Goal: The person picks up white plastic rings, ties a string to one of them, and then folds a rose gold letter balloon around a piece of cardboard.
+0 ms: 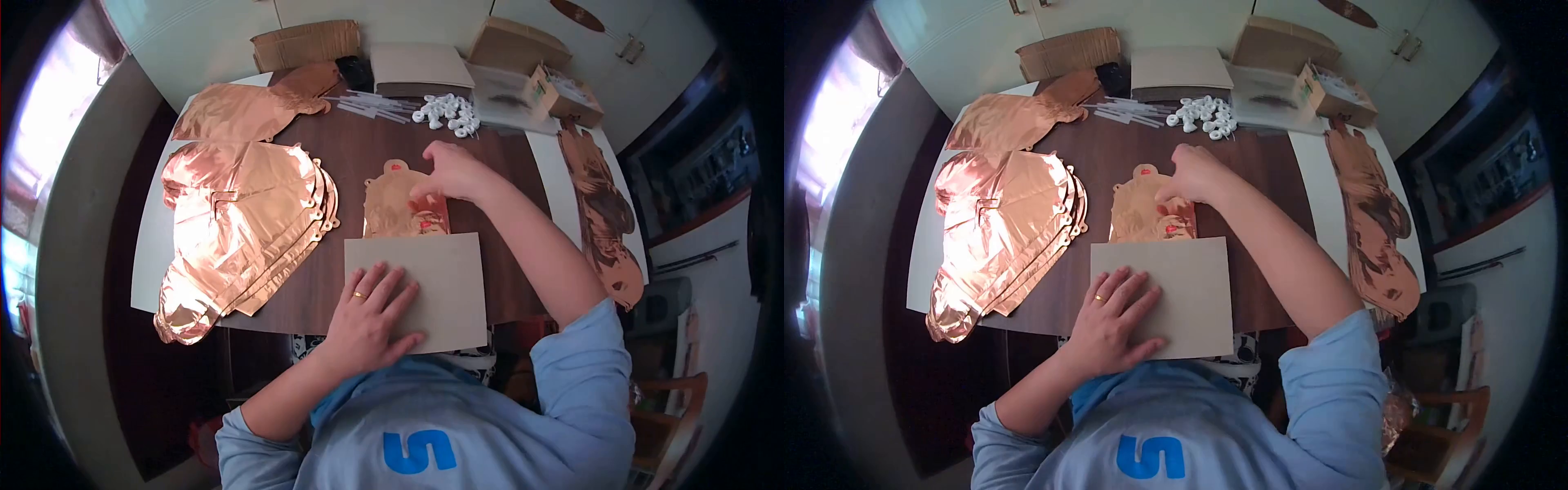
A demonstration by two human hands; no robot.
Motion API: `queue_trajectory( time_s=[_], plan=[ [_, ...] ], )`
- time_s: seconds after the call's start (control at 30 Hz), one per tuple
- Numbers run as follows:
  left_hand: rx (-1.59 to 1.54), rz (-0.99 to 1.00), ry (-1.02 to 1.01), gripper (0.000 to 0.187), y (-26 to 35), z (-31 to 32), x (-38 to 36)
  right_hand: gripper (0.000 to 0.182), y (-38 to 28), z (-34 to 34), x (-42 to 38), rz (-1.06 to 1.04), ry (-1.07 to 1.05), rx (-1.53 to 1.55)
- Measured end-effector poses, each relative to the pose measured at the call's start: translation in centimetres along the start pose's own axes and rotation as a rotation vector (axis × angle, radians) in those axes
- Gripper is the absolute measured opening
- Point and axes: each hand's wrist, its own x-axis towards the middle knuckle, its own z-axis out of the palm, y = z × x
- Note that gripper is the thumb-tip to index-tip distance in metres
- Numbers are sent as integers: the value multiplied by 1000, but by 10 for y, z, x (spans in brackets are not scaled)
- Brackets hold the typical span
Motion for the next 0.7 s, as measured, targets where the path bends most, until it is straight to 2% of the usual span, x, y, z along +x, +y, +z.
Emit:
queue_trajectory(
  time_s=[0.07,0.17,0.27,0.37,0.47,0.67,0.7],
  plan=[
    [-6,-1,1,71,0,0,-1,87,-10,8,7,-21,-45,-178],
    [-8,-1,4,71,-1,1,0,85,-19,5,9,4,-195,-145],
    [-10,4,9,71,-1,1,-1,69,-15,4,16,63,-318,-76],
    [-11,5,10,72,-1,1,-1,47,3,9,17,67,-424,159],
    [-11,8,16,72,-2,2,-1,43,7,4,6,-35,-383,367],
    [-3,6,35,72,-2,3,-2,19,-20,-13,-67,-307,-144,259],
    [-9,3,37,72,-3,3,-2,18,-16,-5,-79,-425,-73,207]
  ],
)
